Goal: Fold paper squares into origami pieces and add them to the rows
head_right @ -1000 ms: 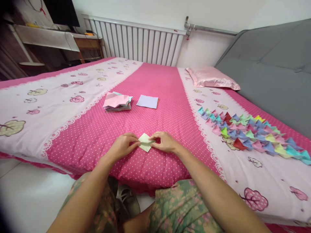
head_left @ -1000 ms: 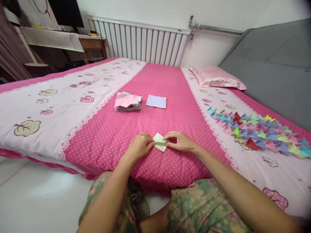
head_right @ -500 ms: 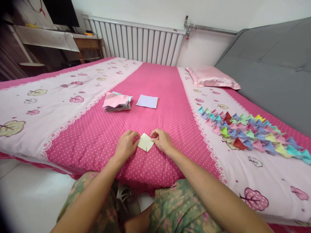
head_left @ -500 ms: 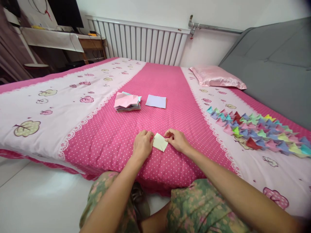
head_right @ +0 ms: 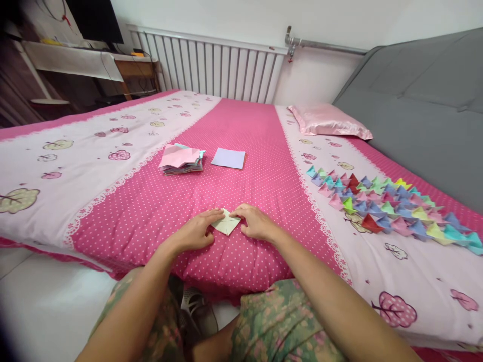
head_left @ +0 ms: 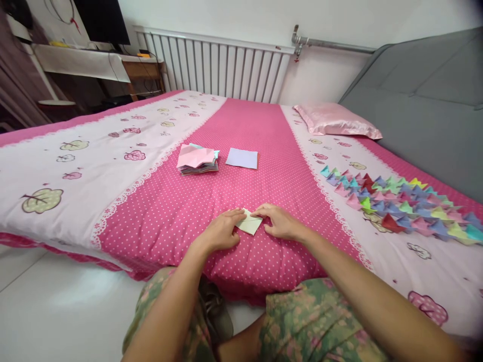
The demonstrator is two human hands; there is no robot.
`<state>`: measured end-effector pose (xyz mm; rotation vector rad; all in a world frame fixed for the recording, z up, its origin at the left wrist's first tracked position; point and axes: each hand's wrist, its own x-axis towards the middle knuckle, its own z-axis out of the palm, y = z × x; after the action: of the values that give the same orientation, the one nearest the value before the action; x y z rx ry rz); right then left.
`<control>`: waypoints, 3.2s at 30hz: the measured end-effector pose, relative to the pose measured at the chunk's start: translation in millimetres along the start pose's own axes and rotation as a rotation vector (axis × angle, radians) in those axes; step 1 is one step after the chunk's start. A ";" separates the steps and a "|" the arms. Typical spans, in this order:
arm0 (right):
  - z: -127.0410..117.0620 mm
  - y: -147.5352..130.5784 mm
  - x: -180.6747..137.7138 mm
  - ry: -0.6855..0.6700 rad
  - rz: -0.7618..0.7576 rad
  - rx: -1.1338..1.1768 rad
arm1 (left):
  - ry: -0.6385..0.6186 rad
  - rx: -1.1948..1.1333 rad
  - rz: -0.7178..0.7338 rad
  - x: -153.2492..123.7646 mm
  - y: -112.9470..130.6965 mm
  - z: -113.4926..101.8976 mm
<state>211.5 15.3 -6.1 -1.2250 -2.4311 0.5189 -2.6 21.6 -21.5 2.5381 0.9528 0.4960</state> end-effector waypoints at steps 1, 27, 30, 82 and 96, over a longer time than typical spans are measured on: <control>1.2 0.2 0.5 0.007 0.003 -0.018 | 0.000 -0.008 -0.003 -0.7 0.4 -1.1; -2.8 -34.9 6.8 0.356 0.461 0.825 | 0.391 -1.185 -0.493 14.6 21.3 -4.1; -5.7 -45.0 5.5 0.384 0.416 0.827 | 0.402 -1.290 -0.504 12.1 22.5 -4.9; -3.6 -48.7 5.6 0.399 0.348 0.780 | 0.362 -1.248 -0.433 9.1 30.0 -8.7; -4.7 -49.9 4.8 0.384 0.384 0.792 | 0.358 -1.297 -0.414 9.7 36.6 -12.8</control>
<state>177.1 -7.7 22.6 -1.2548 -1.4327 1.0992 18.5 5.6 8.4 1.0869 0.8068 1.0157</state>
